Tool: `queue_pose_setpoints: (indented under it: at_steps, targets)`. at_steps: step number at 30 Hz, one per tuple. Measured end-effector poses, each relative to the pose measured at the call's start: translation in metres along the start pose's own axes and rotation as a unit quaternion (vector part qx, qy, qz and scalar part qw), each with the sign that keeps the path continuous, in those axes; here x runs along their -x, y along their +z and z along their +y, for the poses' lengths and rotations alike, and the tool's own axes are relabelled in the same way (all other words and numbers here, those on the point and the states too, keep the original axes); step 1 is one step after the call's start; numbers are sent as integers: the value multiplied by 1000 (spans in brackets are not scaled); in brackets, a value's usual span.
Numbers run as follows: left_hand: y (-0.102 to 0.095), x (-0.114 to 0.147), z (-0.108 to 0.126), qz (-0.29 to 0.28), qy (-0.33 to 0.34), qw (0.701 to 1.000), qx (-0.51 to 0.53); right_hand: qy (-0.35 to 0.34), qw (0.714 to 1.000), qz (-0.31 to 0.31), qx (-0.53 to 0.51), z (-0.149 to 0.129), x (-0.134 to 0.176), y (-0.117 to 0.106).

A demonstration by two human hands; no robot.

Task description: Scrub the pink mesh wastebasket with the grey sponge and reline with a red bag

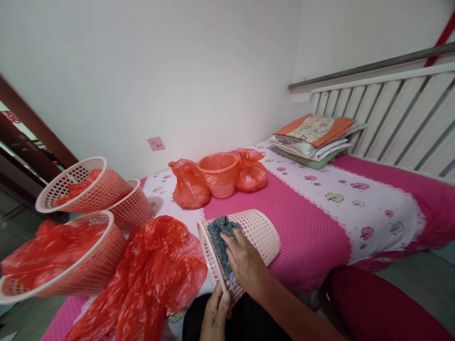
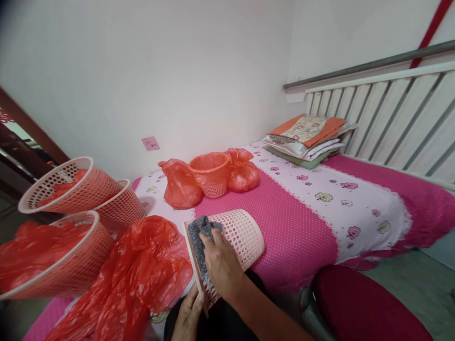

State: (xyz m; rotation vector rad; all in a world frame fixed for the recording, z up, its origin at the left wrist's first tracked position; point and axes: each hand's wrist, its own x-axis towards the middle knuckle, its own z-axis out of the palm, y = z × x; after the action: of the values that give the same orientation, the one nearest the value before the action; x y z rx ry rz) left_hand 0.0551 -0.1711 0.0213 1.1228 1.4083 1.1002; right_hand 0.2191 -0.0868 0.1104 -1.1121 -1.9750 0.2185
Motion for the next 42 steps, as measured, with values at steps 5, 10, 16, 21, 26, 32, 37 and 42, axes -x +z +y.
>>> queue_pose_setpoints:
  at_steps: [5, 10, 16, 21, 26, 32, 37, 42]
  targets:
    - [2, 1, -8, 28, -11, 1000, 2, 25, 999, 23, 29, 19, 6, 0]
    - [9, 4, 4, 39, -3, 999, 10, 45, 998, 23, 43, 34, 7, -4]
    - [14, 6, 7, 38, 8, 999, 27, 58, 997, 37, 45, 50, 6, -10]
    - [8, 5, -1, 25, -14, 999, 14, 86, 994, 39, 56, 69, 7, -12]
    - [8, 5, -13, 32, -7, 999, 24, 101, 989, 63, 92, 94, 10, -13]
    - [10, 6, -2, 11, -5, 999, 35, 160, 978, 52, 127, 118, 14, -21]
    - [13, 10, 16, -9, 9, 999, 47, 193, 970, 34, 143, 132, 16, -27]
    - [11, 10, 12, 6, 4, 999, 34, 224, 962, 30, 154, 140, 17, -32]
